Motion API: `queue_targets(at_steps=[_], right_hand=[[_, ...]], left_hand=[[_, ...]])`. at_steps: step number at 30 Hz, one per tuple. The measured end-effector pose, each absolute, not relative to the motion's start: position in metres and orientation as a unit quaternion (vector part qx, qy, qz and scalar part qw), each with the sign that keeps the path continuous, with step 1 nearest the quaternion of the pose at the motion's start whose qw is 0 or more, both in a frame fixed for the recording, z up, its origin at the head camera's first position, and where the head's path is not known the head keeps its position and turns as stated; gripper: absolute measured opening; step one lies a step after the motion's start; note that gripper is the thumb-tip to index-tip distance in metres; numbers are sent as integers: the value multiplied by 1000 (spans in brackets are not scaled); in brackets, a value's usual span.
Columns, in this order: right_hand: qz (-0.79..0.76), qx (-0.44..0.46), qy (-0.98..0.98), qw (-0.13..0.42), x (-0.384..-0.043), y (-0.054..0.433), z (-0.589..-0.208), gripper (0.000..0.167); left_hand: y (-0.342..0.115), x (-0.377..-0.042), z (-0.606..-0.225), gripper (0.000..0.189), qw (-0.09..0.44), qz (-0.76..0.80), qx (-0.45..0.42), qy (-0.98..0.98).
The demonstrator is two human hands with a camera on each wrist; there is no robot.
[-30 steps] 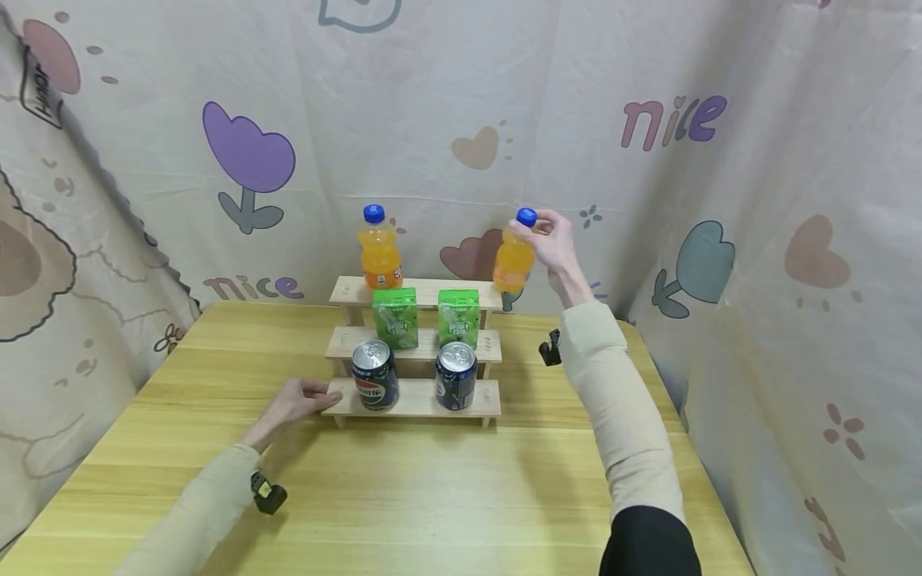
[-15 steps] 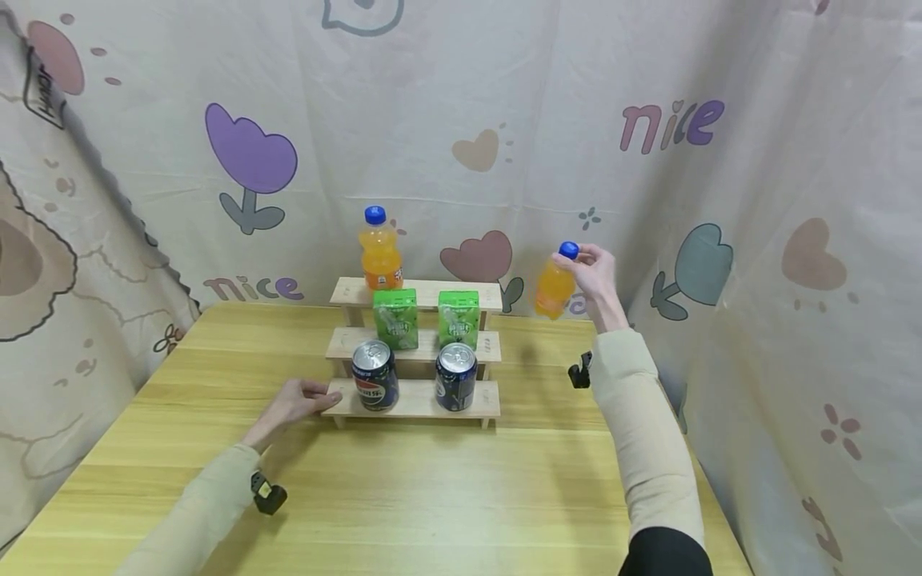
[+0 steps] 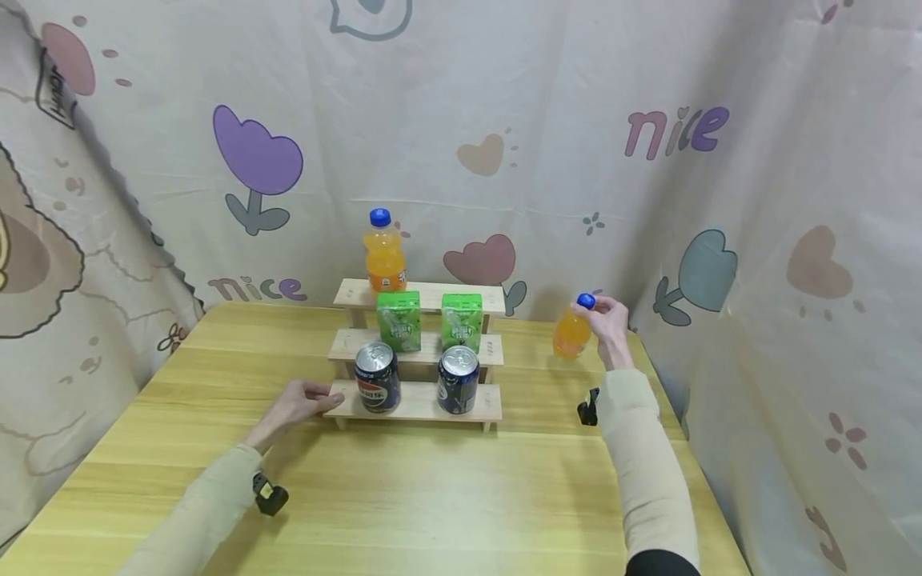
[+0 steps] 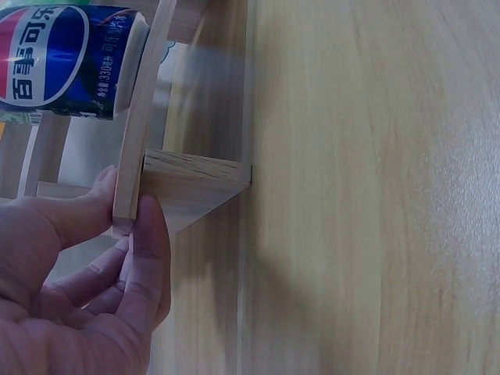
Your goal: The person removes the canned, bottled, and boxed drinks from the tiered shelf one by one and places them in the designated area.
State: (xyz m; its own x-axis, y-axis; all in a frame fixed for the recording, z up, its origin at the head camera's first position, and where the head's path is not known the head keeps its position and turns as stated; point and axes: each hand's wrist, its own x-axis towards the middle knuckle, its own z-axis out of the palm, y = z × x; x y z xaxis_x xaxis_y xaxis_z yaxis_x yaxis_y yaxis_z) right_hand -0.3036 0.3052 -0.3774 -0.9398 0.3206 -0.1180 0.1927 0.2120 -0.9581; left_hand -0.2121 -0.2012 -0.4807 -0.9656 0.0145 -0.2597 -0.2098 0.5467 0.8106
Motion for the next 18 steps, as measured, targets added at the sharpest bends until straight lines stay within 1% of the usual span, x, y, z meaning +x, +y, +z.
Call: queue_targets(at_steps=[5, 13, 15, 18], right_hand=[[598, -181, -779, 49, -302, 308, -391, 32], [594, -185, -782, 38, -301, 311, -403, 43], [592, -185, -783, 39, -302, 311, -406, 40], [589, -181, -786, 40, -302, 311, -409, 29]], left_hand=[[-201, -212, -482, 42, 120, 476, -51, 870], [-201, -213, -483, 42, 120, 470, -49, 873], [-201, -213, -482, 43, 120, 467, -49, 875], [-201, -213, -482, 43, 120, 468, -49, 874]])
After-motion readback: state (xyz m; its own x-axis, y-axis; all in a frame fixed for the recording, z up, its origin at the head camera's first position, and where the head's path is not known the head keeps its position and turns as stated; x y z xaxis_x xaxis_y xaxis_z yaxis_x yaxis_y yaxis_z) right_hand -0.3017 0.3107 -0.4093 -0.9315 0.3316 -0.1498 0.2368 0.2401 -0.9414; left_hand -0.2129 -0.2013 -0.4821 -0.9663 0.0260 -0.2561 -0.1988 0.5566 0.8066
